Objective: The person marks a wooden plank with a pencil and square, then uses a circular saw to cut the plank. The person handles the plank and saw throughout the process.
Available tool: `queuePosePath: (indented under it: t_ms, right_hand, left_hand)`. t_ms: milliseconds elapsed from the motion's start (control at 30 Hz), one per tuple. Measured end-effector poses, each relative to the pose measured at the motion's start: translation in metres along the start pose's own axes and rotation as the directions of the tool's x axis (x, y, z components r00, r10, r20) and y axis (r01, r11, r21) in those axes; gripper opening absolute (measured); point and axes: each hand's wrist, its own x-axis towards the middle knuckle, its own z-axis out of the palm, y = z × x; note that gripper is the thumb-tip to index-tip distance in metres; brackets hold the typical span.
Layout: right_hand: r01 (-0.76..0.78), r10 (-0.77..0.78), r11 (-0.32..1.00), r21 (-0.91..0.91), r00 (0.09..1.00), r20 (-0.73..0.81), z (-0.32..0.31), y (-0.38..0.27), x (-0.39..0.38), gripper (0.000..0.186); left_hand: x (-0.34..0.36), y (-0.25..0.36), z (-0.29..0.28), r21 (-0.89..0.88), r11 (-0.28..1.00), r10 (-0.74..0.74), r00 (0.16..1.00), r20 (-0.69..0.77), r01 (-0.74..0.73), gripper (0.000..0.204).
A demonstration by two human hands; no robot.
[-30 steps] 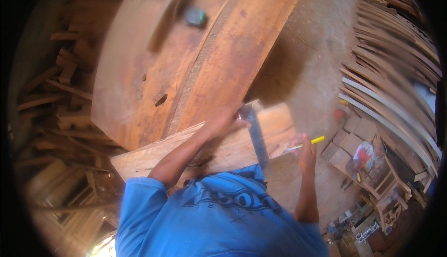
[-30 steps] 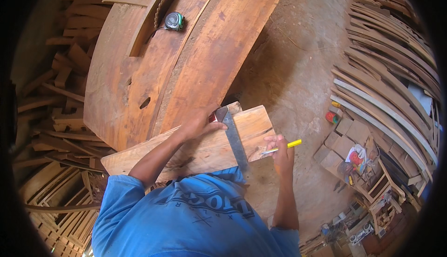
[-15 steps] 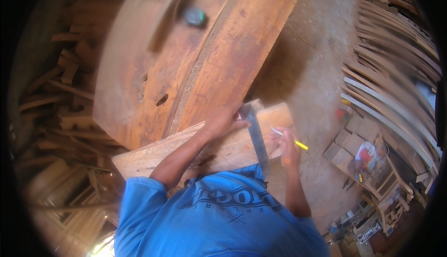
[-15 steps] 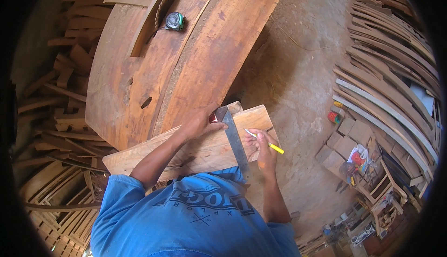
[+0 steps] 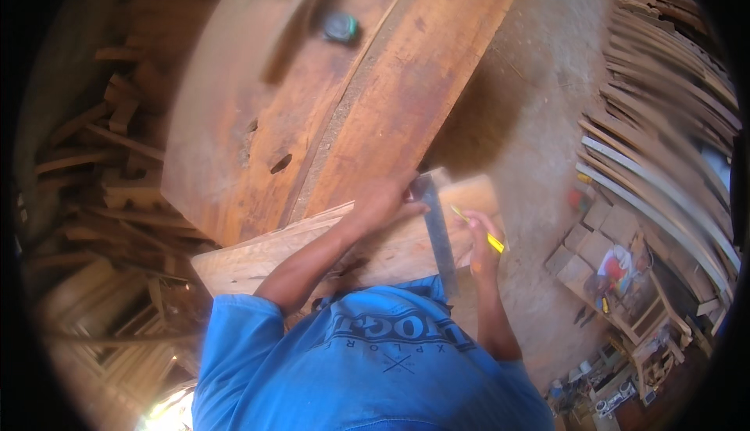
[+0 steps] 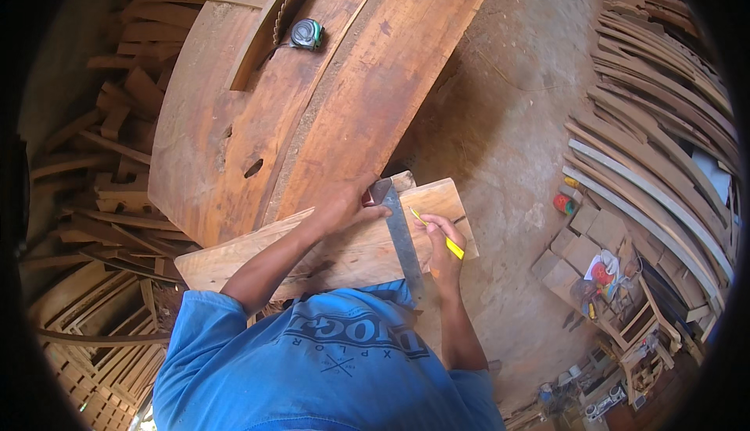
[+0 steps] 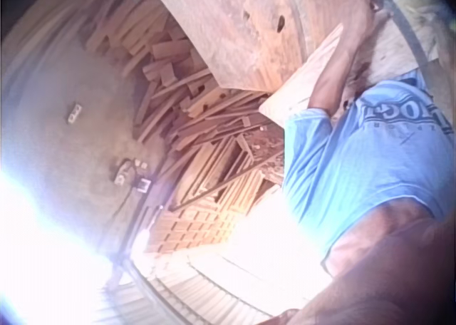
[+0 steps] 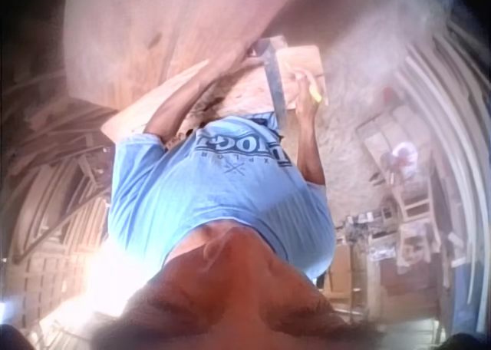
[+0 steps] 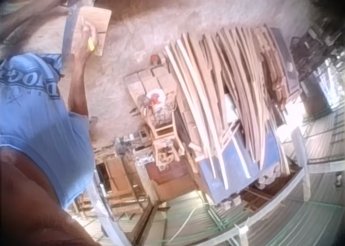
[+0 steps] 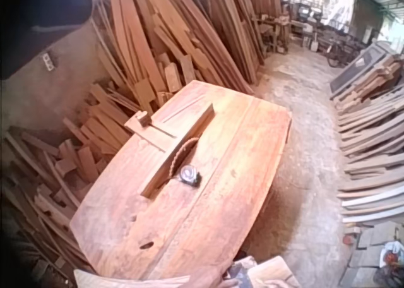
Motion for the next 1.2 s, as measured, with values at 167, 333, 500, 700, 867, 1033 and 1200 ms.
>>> queuePosePath:
  t_ms: [167, 333, 500, 700, 867, 1033, 1200]
  right_hand:
    - [-0.009, 0.009, 0.999, 0.036, 1.0, -0.002, 0.003, 0.004, 0.0, 0.025]
    - [0.008, -0.009, 0.999, 0.047, 1.0, 0.002, 0.006, 0.011, 0.0, 0.027]
    - [0.041, -0.041, 0.999, 0.007, 0.999, 0.002, 0.008, 0.014, 0.0, 0.028]
    - [0.248, -0.242, 0.919, -0.306, 0.969, 0.059, 0.016, 0.008, 0.001, 0.028]
    - [0.404, -0.382, 0.802, -0.441, 0.913, 0.143, 0.021, -0.001, 0.005, 0.03]
    - [0.393, -0.375, 0.829, -0.399, 0.919, 0.125, 0.018, -0.004, 0.003, 0.03]
    - [0.379, -0.365, 0.84, -0.387, 0.924, 0.112, 0.013, -0.002, 0.001, 0.031]
  left_hand:
    - [0.001, 0.0, 0.006, 0.059, 0.998, 0.002, 1.0, -0.031, -0.001, 0.052]
    - [0.0, -0.003, 0.006, 0.012, 1.0, 0.011, 1.0, -0.005, -0.011, 0.054]
    - [0.001, 0.0, 0.006, 0.028, 1.0, -0.013, 1.0, -0.01, 0.013, 0.058]
    - [-0.01, 0.022, 0.023, 0.339, 0.937, -0.021, 0.982, -0.185, 0.084, 0.086]
    - [-0.017, 0.03, 0.034, 0.481, 0.868, 0.002, 0.969, -0.248, 0.122, 0.119]
    - [-0.018, 0.027, 0.035, 0.412, 0.908, 0.023, 0.97, -0.243, 0.082, 0.12]
    - [-0.017, 0.026, 0.034, 0.383, 0.921, 0.011, 0.976, -0.216, 0.074, 0.121]
